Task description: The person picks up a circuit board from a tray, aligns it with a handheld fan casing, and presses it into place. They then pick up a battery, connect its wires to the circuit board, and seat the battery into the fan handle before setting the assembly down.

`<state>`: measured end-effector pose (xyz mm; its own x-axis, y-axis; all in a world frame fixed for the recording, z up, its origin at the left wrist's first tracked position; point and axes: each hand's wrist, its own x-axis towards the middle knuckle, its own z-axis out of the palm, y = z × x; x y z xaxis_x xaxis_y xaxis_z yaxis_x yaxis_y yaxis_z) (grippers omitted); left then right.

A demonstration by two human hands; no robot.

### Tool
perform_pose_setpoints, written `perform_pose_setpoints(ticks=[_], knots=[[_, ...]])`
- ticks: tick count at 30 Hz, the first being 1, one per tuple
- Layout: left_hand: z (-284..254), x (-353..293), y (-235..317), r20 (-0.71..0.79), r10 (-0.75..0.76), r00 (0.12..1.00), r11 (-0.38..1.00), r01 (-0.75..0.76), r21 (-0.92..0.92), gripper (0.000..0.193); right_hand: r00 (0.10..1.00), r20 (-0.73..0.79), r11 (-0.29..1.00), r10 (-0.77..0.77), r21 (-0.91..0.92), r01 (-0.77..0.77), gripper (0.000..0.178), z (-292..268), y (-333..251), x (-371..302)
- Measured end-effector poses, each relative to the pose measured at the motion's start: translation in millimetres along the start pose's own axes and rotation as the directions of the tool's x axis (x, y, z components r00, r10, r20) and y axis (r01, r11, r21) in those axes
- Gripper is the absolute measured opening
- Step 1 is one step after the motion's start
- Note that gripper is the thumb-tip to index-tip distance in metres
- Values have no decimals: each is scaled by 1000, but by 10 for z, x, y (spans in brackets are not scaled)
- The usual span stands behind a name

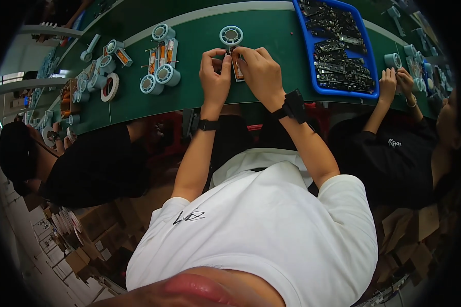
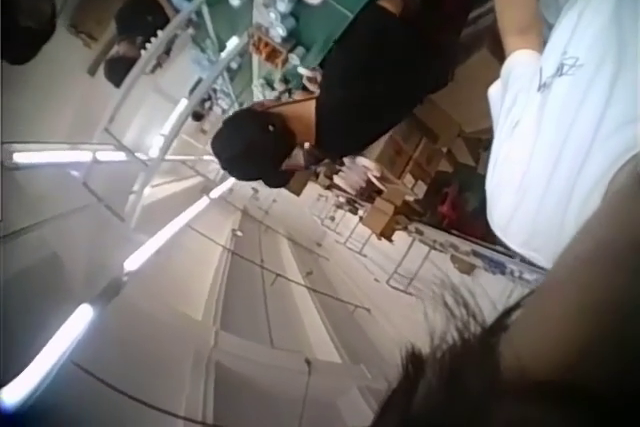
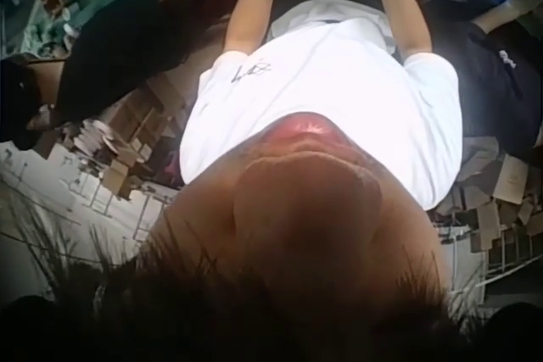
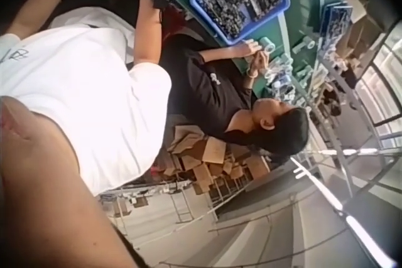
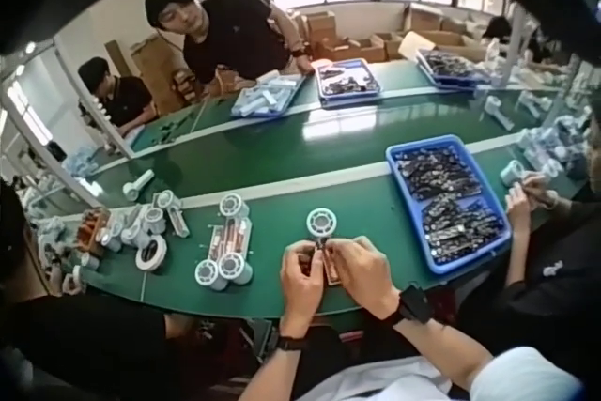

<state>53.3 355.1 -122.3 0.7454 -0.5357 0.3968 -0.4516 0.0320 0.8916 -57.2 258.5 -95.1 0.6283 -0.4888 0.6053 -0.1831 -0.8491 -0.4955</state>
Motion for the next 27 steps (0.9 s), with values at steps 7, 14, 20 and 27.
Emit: perform_pose_setpoints(ticks=[7, 14, 20, 27], knots=[[10, 57, 37, -28, 16, 999, 1000, -15, 2, 18, 999, -9, 994, -37, -108, 36, 32, -150, -124, 13], [-23, -78, 117, 0, -66, 998, 998, 66, -6, 17, 996, -55, 997, -72, -11, 71, 34, -110, -75, -93], [-30, -4, 146, -38, 48, 998, 998, -46, 32, 12, 998, 61, 997, 19, -77, -14, 39, -145, -198, -40], [-31, 14, 170, -55, 57, 997, 997, -54, 57, 11, 996, 93, 997, -2, 76, -5, 40, -134, -26, -13]])
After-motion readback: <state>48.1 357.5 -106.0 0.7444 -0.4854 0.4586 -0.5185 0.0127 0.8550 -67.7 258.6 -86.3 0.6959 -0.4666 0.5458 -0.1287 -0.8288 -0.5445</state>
